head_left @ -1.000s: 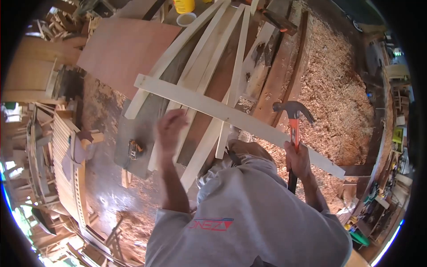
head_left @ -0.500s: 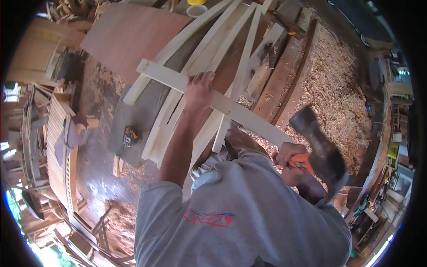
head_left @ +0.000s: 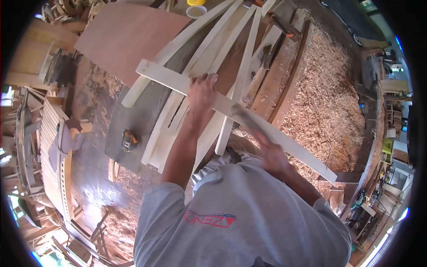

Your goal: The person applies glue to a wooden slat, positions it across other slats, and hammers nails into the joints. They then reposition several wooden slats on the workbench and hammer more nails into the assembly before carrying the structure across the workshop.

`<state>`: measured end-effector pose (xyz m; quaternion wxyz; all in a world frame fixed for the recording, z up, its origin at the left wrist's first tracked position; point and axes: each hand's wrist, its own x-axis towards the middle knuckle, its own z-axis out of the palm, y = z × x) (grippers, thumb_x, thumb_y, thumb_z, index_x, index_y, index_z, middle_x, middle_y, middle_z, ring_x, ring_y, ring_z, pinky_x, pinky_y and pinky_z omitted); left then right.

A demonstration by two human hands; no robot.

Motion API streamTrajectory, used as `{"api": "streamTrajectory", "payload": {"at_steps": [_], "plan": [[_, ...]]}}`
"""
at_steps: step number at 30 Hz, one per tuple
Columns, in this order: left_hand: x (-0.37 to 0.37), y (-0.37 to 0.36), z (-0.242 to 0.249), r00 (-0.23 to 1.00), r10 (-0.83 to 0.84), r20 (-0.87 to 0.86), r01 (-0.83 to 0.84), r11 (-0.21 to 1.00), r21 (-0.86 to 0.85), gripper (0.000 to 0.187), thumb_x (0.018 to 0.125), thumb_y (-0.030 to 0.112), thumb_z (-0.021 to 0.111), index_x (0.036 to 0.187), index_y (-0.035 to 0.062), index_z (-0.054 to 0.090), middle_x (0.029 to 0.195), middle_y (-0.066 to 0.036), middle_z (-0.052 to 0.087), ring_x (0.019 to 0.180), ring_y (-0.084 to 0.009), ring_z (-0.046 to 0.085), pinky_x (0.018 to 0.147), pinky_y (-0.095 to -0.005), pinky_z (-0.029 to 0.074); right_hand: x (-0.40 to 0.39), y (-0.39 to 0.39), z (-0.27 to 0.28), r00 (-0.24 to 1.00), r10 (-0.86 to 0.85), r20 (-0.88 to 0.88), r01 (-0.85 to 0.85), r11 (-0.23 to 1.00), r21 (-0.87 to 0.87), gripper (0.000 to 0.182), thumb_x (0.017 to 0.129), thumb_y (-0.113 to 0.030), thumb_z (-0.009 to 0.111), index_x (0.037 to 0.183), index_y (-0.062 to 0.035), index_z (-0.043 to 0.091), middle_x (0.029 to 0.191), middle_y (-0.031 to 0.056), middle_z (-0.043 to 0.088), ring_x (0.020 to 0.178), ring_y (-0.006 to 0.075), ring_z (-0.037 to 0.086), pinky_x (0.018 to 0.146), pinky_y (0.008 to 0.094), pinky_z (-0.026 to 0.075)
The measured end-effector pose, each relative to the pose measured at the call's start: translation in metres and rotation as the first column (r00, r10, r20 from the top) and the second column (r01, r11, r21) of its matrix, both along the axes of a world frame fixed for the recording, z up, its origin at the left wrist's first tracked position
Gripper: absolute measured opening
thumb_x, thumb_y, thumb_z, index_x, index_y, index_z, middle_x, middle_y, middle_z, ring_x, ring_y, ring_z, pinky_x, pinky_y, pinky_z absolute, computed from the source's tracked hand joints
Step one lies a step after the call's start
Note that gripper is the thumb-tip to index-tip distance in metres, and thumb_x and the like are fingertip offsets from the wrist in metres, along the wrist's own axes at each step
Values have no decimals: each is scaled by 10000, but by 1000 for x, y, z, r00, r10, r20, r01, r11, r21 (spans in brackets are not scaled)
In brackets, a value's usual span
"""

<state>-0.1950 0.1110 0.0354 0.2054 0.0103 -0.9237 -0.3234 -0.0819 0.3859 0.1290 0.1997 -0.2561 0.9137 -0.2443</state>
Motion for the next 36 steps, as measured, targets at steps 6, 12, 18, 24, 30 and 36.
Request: {"api": "streamTrajectory", "payload": {"at_steps": [6,12,18,24,30,36], "plan": [[-10,-5,4,994,20,-111,-17,999,29,125,883,62,618,969,88,705,842,-104,672,814,-274,662,815,-380,479,1,15,-5,925,-340,169,365,919,-148,399,1037,-347,415,1103,7,587,651,208,573,609,388,611,601,471,477],[28,18,25,919,-377,113,202,698,687,95,868,31,675,932,49,744,865,-83,708,848,-193,667,767,-326,503,10,45,-11,778,-538,325,607,777,-167,502,1058,-395,362,925,38,579,604,113,526,547,208,517,543,382,418],[21,25,0,896,-441,49,385,828,408,72,815,57,706,876,69,742,831,-23,704,802,-220,623,822,-356,443,13,42,3,808,-459,370,558,797,-231,484,1047,-404,406,875,21,561,591,78,515,546,167,501,528,366,399],[21,23,3,900,-435,9,387,809,443,62,804,63,720,861,74,741,788,-25,697,832,-212,625,851,-365,433,-23,20,54,847,-374,377,486,833,-264,340,1027,-309,505,957,17,570,624,58,552,558,127,526,521,316,423],[18,23,10,872,-485,64,387,765,515,33,788,90,734,815,71,739,801,-44,701,828,-235,626,872,-369,432,-65,7,118,916,-312,252,396,802,-448,271,1030,-245,510,1130,7,527,675,65,589,558,115,563,507,304,444],[23,25,12,861,-498,104,457,847,272,60,754,108,752,789,66,728,807,-56,702,875,-241,638,900,-395,391,-73,7,76,976,-134,169,173,955,-243,274,1031,-249,500,1117,11,490,652,152,560,567,173,582,511,359,434]]}}
